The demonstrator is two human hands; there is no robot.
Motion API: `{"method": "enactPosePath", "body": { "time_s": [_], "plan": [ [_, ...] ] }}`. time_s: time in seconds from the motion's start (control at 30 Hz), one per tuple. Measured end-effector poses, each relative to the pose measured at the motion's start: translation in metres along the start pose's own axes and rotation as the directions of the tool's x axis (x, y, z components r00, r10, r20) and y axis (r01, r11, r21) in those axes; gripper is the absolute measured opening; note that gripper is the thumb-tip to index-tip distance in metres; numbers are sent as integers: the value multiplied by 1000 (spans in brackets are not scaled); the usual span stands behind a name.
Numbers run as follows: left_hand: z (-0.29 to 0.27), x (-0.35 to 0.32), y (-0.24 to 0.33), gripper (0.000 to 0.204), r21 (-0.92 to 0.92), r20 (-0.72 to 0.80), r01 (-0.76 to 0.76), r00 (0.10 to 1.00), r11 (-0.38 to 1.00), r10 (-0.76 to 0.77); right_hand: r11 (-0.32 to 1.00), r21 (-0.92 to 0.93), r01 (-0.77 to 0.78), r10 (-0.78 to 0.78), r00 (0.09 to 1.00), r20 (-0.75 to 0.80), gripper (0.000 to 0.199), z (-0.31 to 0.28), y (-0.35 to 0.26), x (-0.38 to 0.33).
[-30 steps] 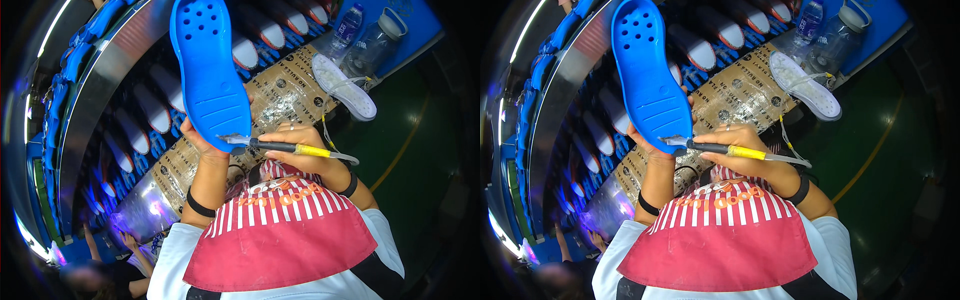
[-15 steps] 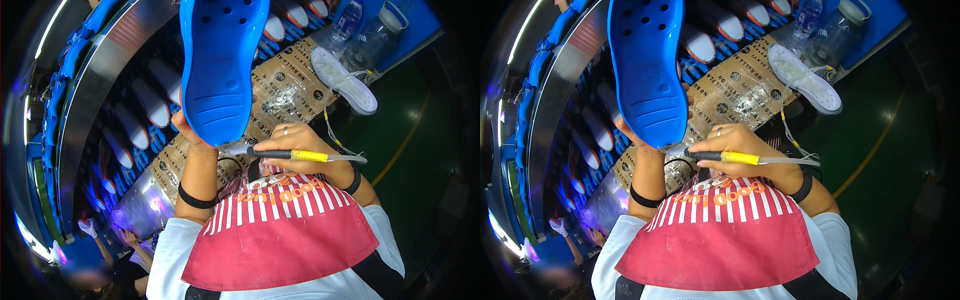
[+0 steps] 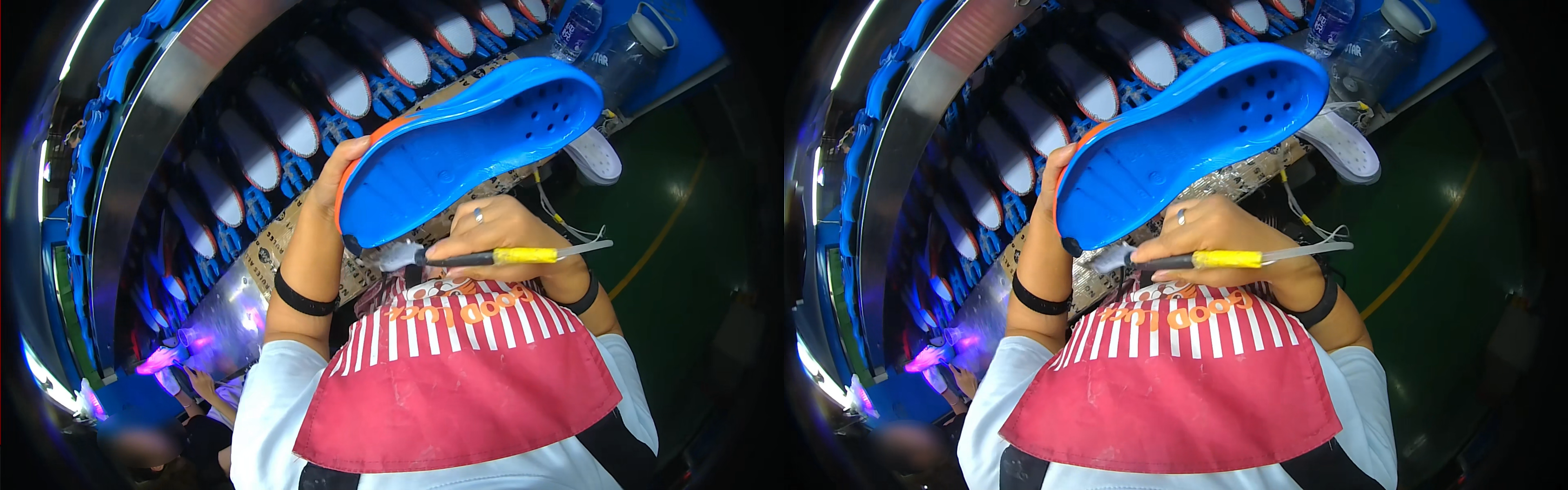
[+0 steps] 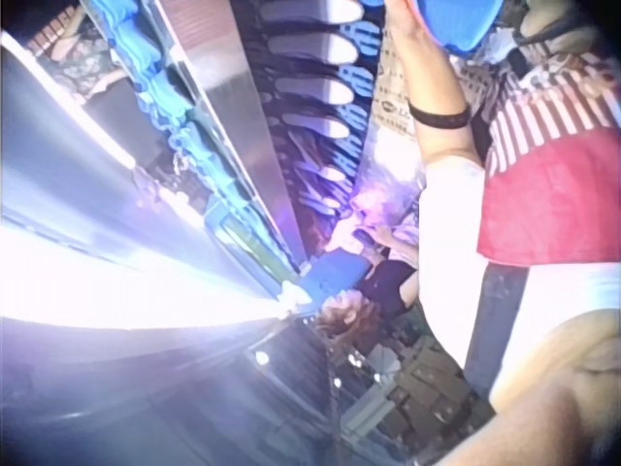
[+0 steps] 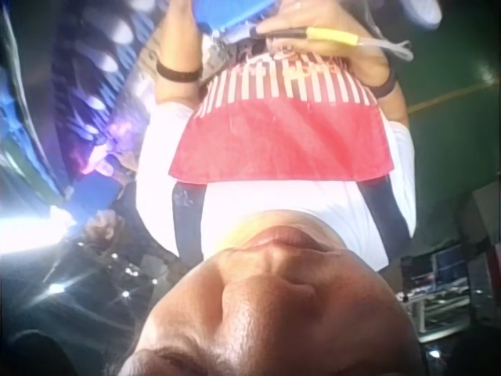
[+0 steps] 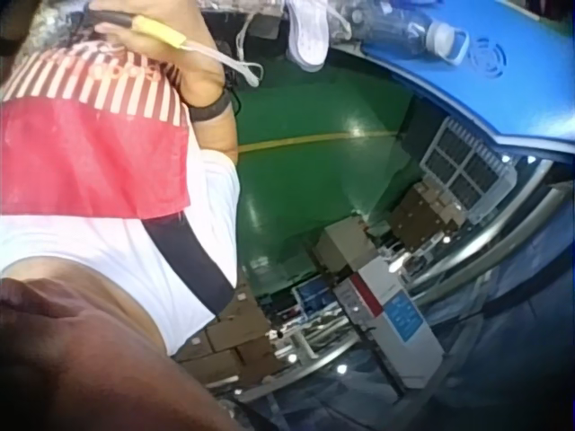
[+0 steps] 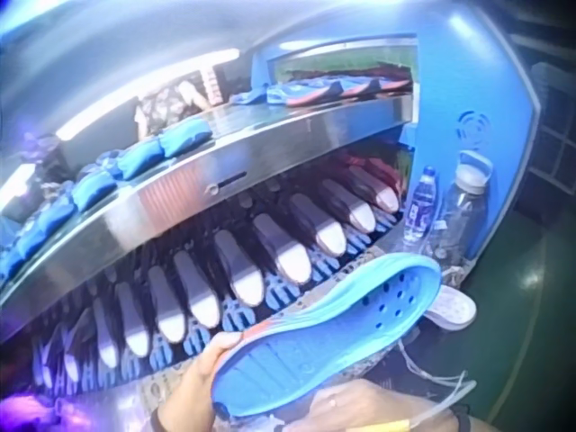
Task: Manually applying adhesive to the surface of shoe soles using a specialized brush-tipped applicator.
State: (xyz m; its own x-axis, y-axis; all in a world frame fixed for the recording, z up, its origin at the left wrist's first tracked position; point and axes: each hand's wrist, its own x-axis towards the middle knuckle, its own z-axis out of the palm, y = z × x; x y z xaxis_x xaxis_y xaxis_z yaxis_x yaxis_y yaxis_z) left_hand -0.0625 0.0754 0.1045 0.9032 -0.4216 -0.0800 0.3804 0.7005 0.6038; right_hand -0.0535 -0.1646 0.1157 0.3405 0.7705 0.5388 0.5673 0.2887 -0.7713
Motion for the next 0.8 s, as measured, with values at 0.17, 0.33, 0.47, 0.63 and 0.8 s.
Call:
{"method": "enactPosePath", "body": {
  "time_s": [0.17, 0.33, 0.47, 0.63, 0.8],
  "plan": [
    [-2, 4, 8, 57, 93, -120, 218, 971, 971, -206, 979, -204, 16, -42, 992, -121, 32, 9, 0, 7],
    [8, -4, 20, 55, 177, -202, 388, 914, 905, -352, 987, -157, -15, 20, 999, 29, 31, 11, 1, -7],
    [13, -5, 20, 54, 178, -278, 395, 899, 901, -339, 978, -205, -31, 19, 998, -59, 29, 11, 0, -2],
    [1, -13, 30, 52, 200, -339, 512, 836, 836, -431, 974, -218, -59, 80, 993, 91, 27, 14, 1, -12],
    [10, -19, 39, 52, 200, -366, 525, 823, 827, -434, 939, -343, -25, -17, 992, -121, 26, 14, 3, -14]
  ]
}}
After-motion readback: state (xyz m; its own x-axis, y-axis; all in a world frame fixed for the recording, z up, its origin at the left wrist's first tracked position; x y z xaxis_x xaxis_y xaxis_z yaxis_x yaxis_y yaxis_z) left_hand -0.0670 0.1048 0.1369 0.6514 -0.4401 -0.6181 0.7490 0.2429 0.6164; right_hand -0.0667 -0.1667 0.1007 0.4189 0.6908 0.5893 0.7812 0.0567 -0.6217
